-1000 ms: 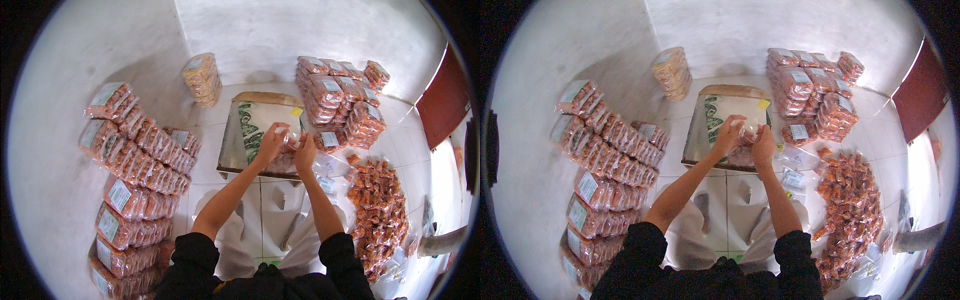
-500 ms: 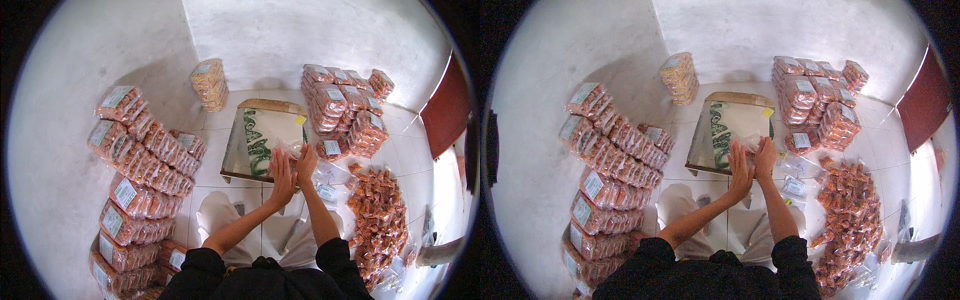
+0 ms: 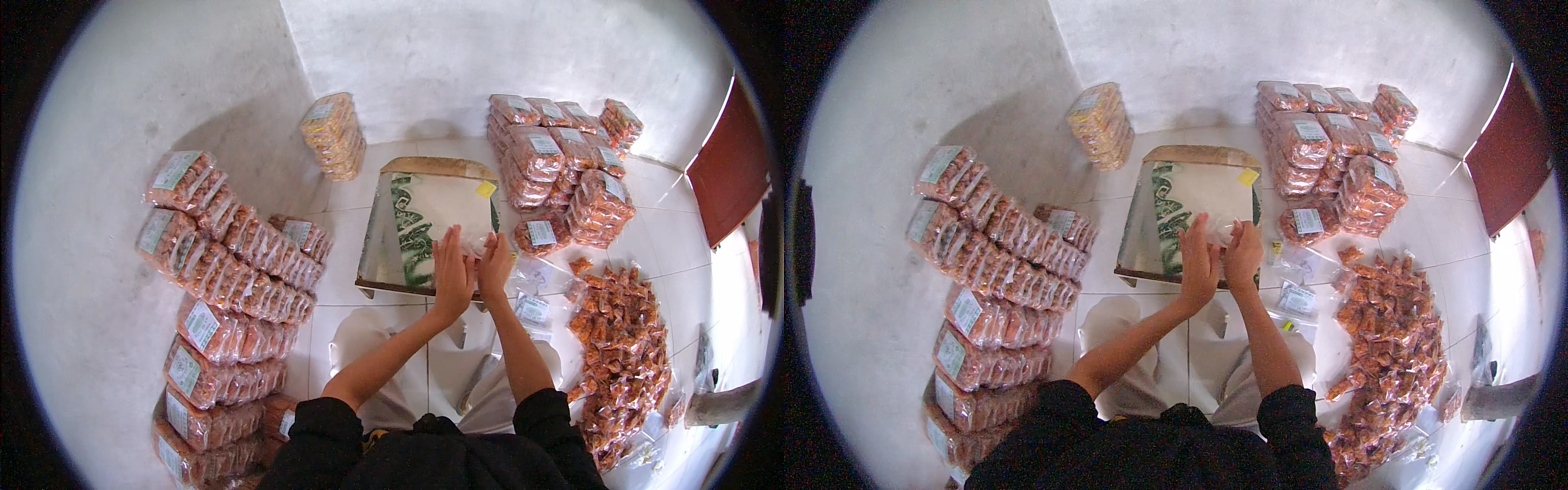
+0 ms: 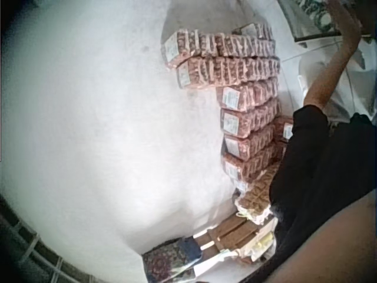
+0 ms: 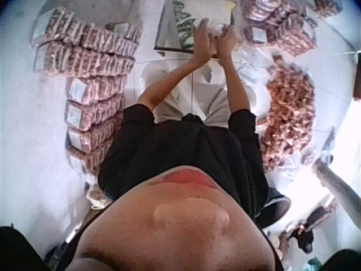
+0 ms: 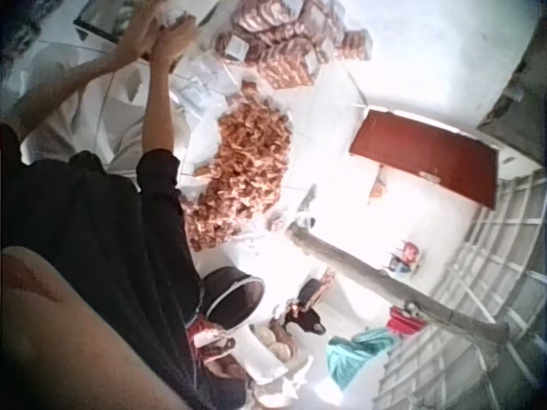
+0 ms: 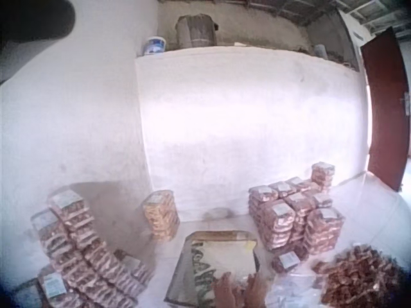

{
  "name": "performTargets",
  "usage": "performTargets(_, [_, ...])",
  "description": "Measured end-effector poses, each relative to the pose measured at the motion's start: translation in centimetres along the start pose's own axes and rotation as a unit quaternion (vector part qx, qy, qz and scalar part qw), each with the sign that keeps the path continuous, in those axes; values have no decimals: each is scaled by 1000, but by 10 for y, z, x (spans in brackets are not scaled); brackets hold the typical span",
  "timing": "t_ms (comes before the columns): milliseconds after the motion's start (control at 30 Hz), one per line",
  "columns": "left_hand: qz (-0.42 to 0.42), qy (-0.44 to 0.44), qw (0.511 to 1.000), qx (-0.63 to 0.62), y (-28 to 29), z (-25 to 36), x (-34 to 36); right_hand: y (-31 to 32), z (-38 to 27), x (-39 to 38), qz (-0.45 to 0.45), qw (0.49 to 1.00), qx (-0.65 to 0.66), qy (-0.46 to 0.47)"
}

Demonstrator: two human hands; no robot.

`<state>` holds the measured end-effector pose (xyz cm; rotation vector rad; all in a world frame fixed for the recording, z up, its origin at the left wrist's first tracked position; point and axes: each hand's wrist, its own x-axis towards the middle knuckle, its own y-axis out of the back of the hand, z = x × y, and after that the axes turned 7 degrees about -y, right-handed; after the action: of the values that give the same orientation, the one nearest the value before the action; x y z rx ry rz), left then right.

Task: The person places several pieces of processed meat into a plastic bag, applies a label, and then uses their hands to seal the bag by pressing and folding the top.

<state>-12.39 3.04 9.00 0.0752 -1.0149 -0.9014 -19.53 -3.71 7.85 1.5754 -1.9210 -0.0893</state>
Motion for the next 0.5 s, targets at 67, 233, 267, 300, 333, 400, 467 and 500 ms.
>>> performTargets(67, [-22, -13, 999, -18, 3, -9, 3, -1, -6, 1, 23, 999, 26, 11])
performTargets(233, [-70, -44, 994, -69, 9, -17, 15, -1, -6, 1, 17, 997, 68, 19])
performTargets(267, [-70, -43, 994, -70, 8, -18, 15, 1, -7, 1, 2, 998, 61, 1])
performTargets(300, [-67, -39, 994, -78, 6, -20, 15, 3, -7, 1, 2, 998, 60, 0])
performTargets(333, [-62, -36, 994, -84, 6, -22, 15, 3, -9, 1, -3, 998, 63, -8])
performTargets(400, [-57, -43, 994, -84, 4, -31, 12, 2, -12, 2, -8, 998, 67, -17])
performTargets(467, [-54, -51, 993, -87, 4, -29, 13, 1, -9, 3, -17, 998, 48, -24])
performTargets(500, [-60, -38, 993, -90, 4, -28, 13, 0, -7, 3, -17, 998, 48, -25])
